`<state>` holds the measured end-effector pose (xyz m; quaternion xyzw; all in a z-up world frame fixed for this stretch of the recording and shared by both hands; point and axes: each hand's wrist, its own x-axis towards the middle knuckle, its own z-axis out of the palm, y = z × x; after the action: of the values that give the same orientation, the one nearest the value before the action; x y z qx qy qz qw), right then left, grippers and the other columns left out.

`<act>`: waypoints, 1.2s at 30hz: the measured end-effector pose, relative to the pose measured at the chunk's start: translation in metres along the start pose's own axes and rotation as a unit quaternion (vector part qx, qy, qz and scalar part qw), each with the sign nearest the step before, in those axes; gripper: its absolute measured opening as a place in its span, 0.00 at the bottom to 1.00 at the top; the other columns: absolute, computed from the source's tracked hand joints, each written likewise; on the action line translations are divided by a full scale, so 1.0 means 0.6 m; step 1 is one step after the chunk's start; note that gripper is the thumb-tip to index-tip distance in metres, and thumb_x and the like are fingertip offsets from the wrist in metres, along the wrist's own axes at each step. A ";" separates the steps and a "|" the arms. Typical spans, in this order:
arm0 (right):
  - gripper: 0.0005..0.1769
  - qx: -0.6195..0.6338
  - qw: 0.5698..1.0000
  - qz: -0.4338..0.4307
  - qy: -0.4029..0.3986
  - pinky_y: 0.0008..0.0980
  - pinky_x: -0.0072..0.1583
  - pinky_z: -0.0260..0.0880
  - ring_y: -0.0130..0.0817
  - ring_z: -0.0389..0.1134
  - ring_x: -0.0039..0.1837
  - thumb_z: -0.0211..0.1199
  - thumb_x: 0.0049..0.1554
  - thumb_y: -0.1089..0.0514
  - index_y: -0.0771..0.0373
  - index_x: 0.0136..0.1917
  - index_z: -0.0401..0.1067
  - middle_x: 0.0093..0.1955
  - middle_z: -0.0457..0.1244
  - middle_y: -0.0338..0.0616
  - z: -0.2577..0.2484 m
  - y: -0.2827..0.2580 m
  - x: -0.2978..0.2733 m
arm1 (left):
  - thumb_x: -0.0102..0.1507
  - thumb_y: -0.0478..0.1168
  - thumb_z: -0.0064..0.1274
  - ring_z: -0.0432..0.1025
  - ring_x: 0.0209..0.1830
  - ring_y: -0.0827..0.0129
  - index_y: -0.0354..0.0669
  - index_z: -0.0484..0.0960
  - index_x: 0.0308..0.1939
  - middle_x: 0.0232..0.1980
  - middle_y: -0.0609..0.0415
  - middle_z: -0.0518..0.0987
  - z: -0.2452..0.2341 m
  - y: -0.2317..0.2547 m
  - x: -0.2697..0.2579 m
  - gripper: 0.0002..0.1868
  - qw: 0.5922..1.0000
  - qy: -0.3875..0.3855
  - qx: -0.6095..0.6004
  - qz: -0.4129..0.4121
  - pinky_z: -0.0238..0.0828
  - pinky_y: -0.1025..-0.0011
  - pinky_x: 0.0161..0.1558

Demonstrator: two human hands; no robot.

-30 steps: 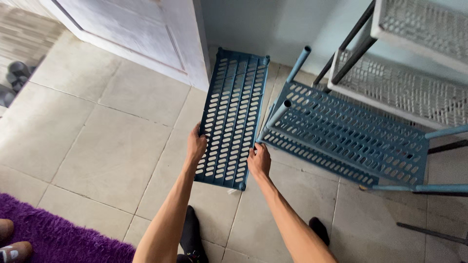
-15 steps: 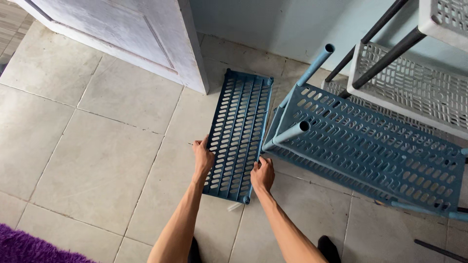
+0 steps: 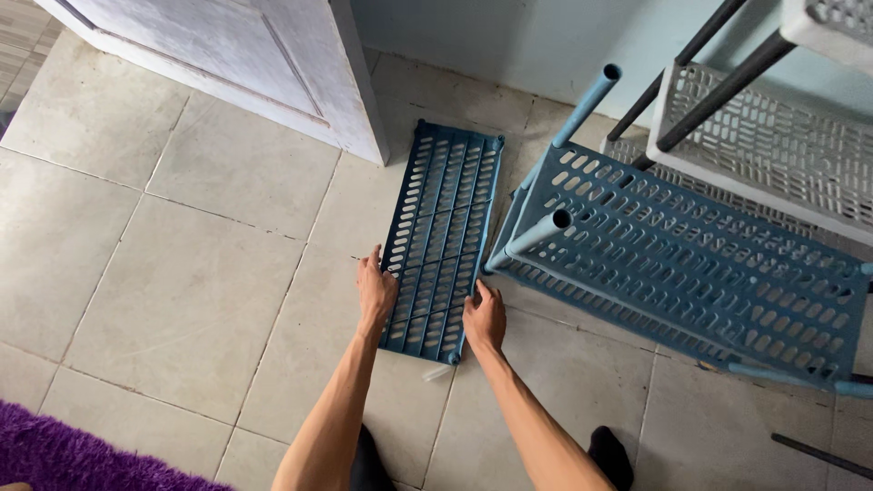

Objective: The person sits on the floor and takes apart a blue plastic shelving rack, pulling the shelf panels off the leg tubes and separating the parts. They then reassemble the rack by fitting the shelves back onto the tubes and pressing the panels into place.

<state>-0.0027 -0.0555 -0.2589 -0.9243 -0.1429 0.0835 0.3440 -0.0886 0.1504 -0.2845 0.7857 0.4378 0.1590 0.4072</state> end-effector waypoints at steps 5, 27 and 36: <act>0.25 0.032 0.998 0.002 -0.046 0.38 0.54 0.69 0.40 0.69 0.48 0.61 0.58 0.59 0.61 0.69 0.69 0.55 0.64 0.44 -0.079 -0.060 -0.046 | 0.57 0.28 0.47 0.63 0.65 0.51 0.48 0.70 0.69 0.61 0.45 0.71 -0.034 0.086 -0.037 0.34 1.000 -0.013 -0.010 0.007 0.50 0.48 0.66; 0.28 0.045 0.951 -0.252 0.171 0.46 0.64 0.65 0.52 0.64 0.63 0.64 0.58 0.61 0.66 0.71 0.67 0.61 0.63 0.53 -0.427 -0.131 -0.090 | 0.58 0.26 0.48 0.77 0.46 0.62 0.38 0.82 0.43 0.45 0.48 0.78 -0.104 0.491 -0.211 0.12 0.942 -0.066 -0.179 0.277 0.73 0.65 0.51; 0.31 0.000 0.973 -0.218 0.070 0.41 0.60 0.70 0.47 0.67 0.60 0.61 0.59 0.60 0.63 0.75 0.61 0.66 0.60 0.52 -0.589 -0.095 -0.091 | 0.62 0.31 0.51 0.79 0.42 0.60 0.37 0.83 0.44 0.43 0.47 0.83 -0.101 0.617 -0.258 0.08 0.906 -0.171 -0.129 0.366 0.75 0.64 0.46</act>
<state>0.0230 -0.2484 0.0466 -0.8744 -0.3162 -0.0588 0.3633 -0.0063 -0.0515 0.0579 0.8464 0.0189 0.2147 0.4869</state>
